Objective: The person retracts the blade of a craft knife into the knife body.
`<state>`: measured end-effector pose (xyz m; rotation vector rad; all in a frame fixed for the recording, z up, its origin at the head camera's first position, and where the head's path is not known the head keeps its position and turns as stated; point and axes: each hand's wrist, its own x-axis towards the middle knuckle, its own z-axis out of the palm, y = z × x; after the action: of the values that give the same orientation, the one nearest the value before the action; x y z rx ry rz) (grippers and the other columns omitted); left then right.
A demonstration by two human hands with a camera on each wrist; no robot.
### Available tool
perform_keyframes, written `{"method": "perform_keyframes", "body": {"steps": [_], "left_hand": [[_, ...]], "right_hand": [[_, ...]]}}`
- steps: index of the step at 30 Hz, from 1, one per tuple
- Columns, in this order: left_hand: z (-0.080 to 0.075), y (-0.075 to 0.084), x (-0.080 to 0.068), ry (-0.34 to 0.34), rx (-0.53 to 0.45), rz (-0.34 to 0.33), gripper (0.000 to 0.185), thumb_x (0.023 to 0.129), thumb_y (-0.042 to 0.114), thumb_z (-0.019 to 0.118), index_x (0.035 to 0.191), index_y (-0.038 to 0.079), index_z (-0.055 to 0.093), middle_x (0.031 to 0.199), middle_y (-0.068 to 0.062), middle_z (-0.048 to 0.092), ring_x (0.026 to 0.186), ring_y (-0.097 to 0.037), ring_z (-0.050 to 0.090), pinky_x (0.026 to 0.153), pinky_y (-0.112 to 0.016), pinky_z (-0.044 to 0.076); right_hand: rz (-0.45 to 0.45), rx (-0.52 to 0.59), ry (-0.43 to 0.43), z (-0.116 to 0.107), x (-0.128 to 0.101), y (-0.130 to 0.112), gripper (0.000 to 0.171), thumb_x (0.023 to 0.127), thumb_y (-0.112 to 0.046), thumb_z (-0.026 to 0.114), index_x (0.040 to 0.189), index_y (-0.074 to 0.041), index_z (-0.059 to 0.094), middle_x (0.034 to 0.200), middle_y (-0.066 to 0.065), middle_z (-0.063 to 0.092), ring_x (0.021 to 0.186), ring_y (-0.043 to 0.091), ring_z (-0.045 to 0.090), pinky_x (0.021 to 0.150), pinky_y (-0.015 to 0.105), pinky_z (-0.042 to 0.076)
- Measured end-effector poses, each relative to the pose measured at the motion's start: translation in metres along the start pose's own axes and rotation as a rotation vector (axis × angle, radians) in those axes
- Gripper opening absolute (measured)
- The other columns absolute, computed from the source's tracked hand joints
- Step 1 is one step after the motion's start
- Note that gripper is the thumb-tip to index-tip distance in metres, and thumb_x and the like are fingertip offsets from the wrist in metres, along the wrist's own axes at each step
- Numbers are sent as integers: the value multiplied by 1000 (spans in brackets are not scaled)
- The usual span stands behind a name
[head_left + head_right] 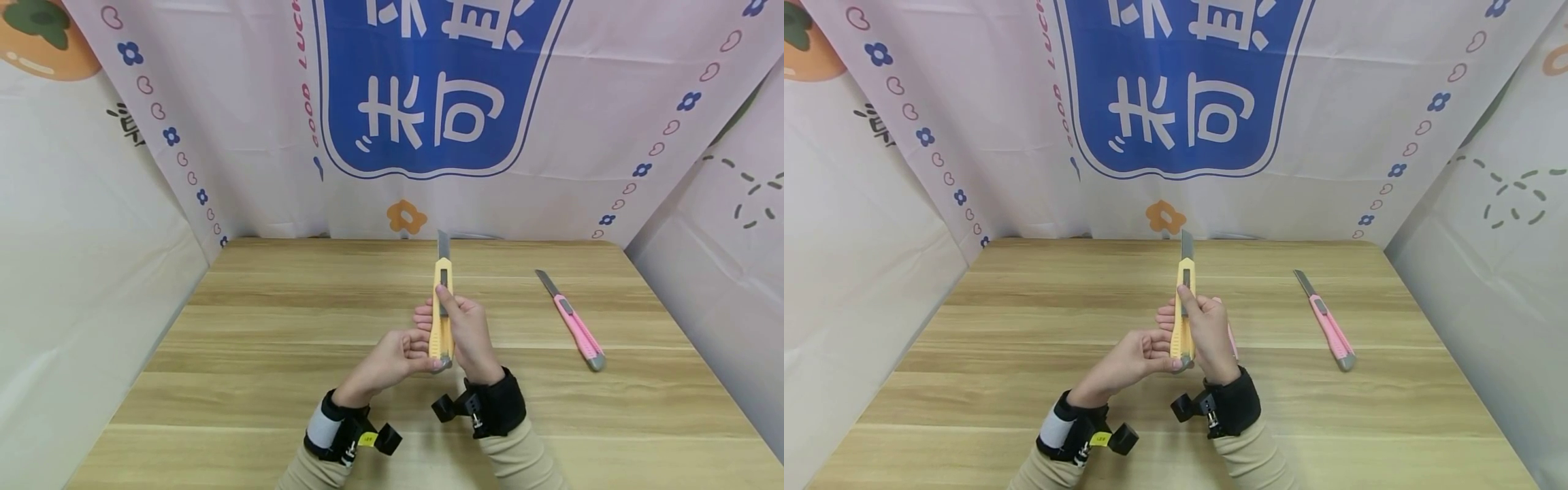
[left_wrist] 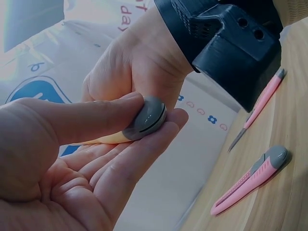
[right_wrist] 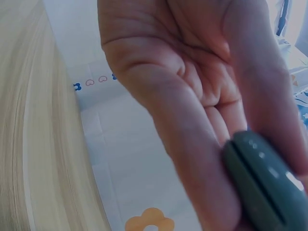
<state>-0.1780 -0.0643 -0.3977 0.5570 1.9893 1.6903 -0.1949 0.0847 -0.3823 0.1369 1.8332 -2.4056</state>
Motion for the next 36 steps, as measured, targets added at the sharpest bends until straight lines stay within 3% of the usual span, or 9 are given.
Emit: {"method": "perform_keyframes", "body": {"steps": [9, 26, 36], "left_hand": [[0, -1, 1, -21, 4, 4, 36, 89, 1, 65, 121, -12, 56, 114, -32, 66, 101, -24, 71, 83, -21, 61], [-2, -3, 1, -29, -22, -12, 35, 90, 3, 64, 121, -12, 56, 114, -32, 66, 98, -20, 71, 84, -22, 61], [-2, -5, 2, 2, -29, -39, 39, 90, 7, 65, 125, -9, 56, 118, -28, 66, 101, -18, 70, 86, -24, 61]], "right_hand": [[-16, 2, -25, -3, 0, 0, 47, 98, -34, 55, 105, 12, 59, 72, 0, 74, 70, 14, 74, 72, 33, 64], [-15, -32, -70, -4, -1, -2, 43, 97, -27, 57, 113, 13, 58, 79, -1, 76, 75, 13, 75, 77, 33, 64], [8, 0, -52, -3, -1, -3, 46, 99, -31, 54, 115, 12, 57, 78, -2, 75, 77, 12, 74, 79, 31, 64]]}}
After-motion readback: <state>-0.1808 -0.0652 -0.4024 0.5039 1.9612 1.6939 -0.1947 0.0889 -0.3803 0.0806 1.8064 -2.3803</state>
